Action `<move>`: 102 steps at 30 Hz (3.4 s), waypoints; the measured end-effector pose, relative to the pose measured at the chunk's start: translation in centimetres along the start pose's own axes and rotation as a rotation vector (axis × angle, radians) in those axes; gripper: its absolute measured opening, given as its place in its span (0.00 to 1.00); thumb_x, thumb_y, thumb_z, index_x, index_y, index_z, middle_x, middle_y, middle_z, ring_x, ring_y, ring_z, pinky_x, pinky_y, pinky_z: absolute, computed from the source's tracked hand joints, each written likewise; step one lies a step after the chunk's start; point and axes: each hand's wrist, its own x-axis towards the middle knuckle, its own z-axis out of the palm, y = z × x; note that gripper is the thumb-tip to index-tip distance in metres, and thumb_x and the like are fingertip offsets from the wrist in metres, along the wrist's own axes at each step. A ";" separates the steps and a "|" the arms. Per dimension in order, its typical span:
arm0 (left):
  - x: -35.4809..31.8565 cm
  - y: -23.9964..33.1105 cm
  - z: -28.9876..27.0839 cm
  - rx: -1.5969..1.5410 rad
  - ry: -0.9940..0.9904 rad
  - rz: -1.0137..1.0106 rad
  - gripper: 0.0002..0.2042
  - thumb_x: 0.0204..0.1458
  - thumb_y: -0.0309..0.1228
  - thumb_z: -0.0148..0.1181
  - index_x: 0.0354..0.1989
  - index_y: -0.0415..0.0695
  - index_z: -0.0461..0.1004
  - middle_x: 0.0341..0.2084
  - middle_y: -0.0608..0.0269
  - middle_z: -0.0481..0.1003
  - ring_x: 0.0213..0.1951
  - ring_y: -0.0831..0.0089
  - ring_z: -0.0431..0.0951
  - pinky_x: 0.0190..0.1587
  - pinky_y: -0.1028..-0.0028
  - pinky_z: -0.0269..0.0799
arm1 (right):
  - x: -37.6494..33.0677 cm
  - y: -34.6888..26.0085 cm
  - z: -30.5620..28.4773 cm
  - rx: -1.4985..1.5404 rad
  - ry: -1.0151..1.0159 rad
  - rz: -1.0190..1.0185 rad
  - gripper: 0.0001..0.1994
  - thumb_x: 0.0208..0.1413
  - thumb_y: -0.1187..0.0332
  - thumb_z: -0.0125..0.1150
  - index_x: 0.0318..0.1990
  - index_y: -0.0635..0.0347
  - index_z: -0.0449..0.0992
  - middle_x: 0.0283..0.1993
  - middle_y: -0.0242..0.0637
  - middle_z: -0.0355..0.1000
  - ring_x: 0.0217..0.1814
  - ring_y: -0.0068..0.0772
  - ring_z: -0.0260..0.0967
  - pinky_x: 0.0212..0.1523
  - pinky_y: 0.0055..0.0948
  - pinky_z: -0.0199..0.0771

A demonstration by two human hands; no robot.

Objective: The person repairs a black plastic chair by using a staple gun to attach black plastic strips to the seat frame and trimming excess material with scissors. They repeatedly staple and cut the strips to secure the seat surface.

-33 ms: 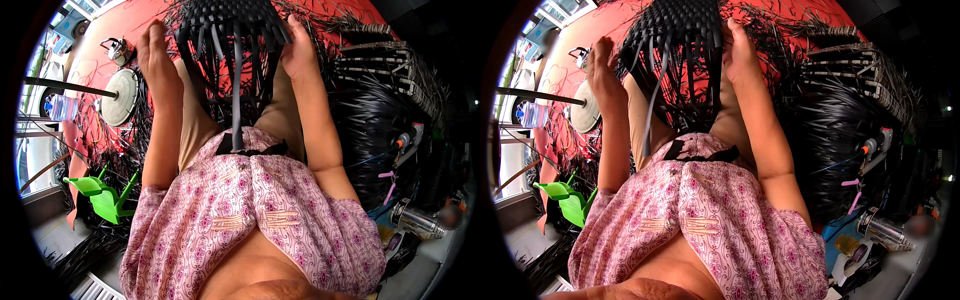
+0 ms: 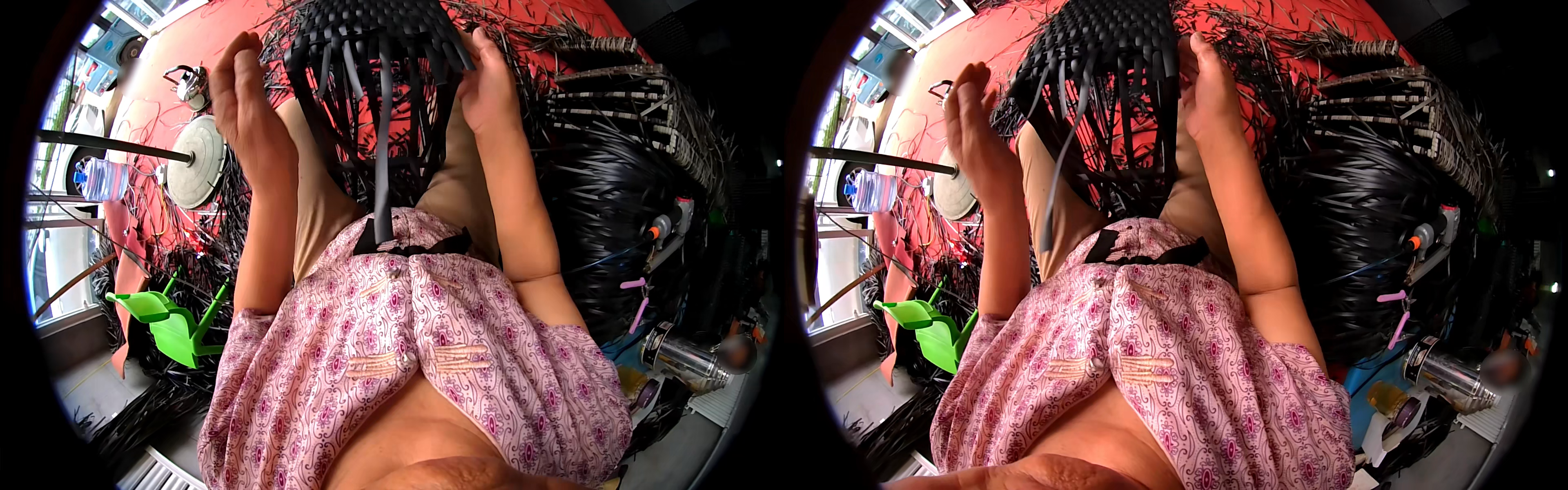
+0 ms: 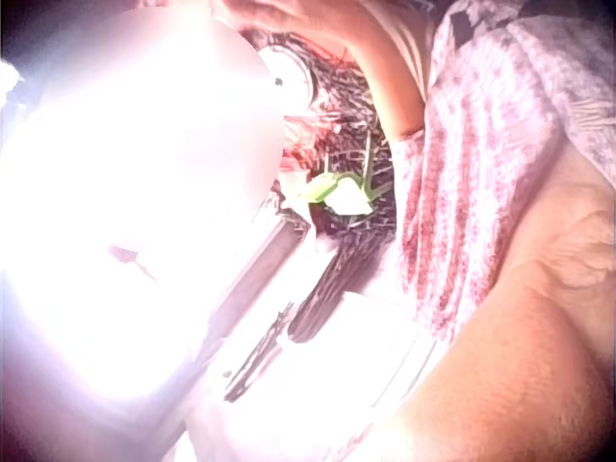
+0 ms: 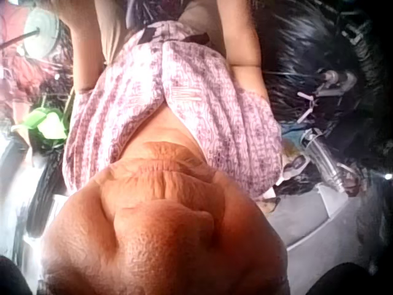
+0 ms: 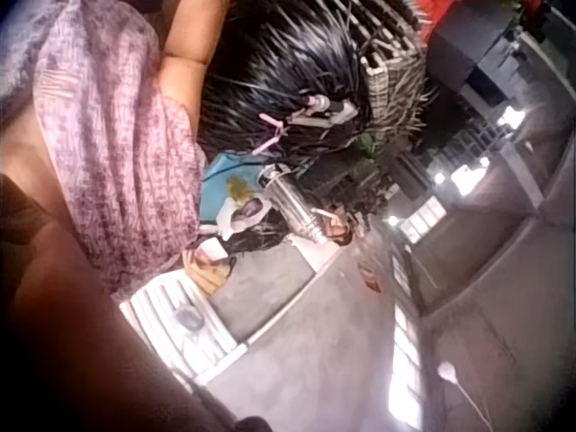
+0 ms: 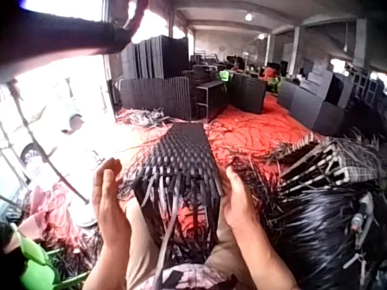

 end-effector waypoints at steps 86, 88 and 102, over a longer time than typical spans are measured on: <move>-7.4 2.9 10.2 -1.036 -0.407 -1.204 0.13 0.64 0.38 0.47 0.36 0.41 0.71 0.24 0.69 0.70 0.21 0.81 0.62 0.34 0.74 0.62 | -15.4 -3.6 -7.6 -0.429 0.118 -0.158 0.12 0.56 0.68 0.62 0.44 0.67 0.76 0.29 0.33 0.74 0.23 0.13 0.62 0.25 0.14 0.62; -6.9 2.6 10.0 -1.152 -0.407 -1.252 0.12 0.64 0.37 0.47 0.39 0.40 0.70 0.25 0.68 0.71 0.21 0.81 0.63 0.35 0.74 0.63 | -15.4 -3.4 -7.7 -0.448 0.108 -0.131 0.12 0.56 0.68 0.62 0.44 0.67 0.76 0.29 0.33 0.74 0.23 0.13 0.61 0.25 0.14 0.61; -6.4 3.6 10.3 -0.619 -0.440 -0.910 0.15 0.60 0.40 0.54 0.37 0.37 0.73 0.22 0.70 0.68 0.20 0.80 0.63 0.28 0.78 0.65 | -16.0 -3.2 -7.9 -0.500 0.126 -0.101 0.12 0.56 0.70 0.61 0.44 0.67 0.76 0.27 0.32 0.74 0.22 0.12 0.61 0.24 0.14 0.60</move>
